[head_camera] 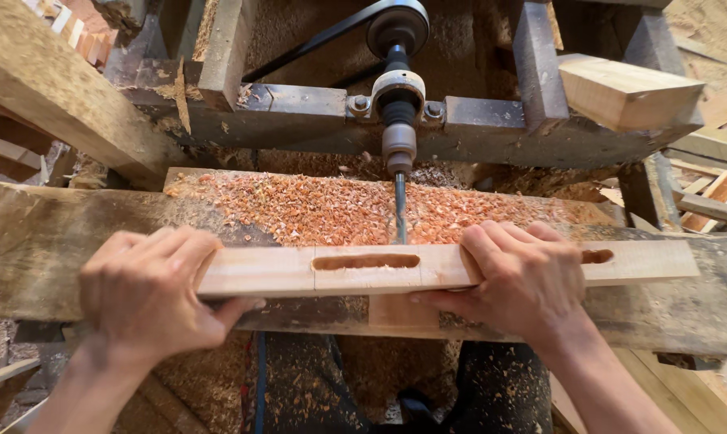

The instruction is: The person uses a foot-powered drill press to bore a series of overlapping holes along a marked line on a wooden plank, forming elongated slots. The person holds the plank with both hands and repeatedly repositions it to align the next hole with the previous one.

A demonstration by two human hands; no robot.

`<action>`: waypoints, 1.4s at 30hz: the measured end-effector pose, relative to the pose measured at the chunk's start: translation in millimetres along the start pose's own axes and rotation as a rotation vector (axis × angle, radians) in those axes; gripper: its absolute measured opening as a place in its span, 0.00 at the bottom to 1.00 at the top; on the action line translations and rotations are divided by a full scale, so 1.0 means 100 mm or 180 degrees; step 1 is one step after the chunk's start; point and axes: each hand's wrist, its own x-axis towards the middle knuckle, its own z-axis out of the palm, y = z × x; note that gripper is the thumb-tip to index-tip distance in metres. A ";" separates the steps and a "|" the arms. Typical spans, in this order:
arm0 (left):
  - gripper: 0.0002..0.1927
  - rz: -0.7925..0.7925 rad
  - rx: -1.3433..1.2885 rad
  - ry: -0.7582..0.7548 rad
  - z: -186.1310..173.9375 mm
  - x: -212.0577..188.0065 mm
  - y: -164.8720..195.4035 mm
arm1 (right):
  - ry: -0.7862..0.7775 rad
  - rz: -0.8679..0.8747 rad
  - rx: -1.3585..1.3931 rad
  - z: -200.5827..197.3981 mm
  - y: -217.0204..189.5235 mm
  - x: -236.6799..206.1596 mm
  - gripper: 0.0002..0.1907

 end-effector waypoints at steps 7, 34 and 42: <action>0.29 0.0007 0.0196 -0.0404 -0.18 0.09 0.06 | -0.0678 0.0494 -0.0091 0.01 -0.08 -0.01 0.33; 0.30 -0.0206 0.0132 -0.0660 -0.06 0.16 0.16 | -0.0680 0.0700 0.0206 -0.03 -0.14 -0.06 0.34; 0.28 -0.0171 -0.0283 -0.0900 -0.05 0.43 0.60 | -0.0339 0.0586 -0.0120 -0.05 -0.19 0.03 0.39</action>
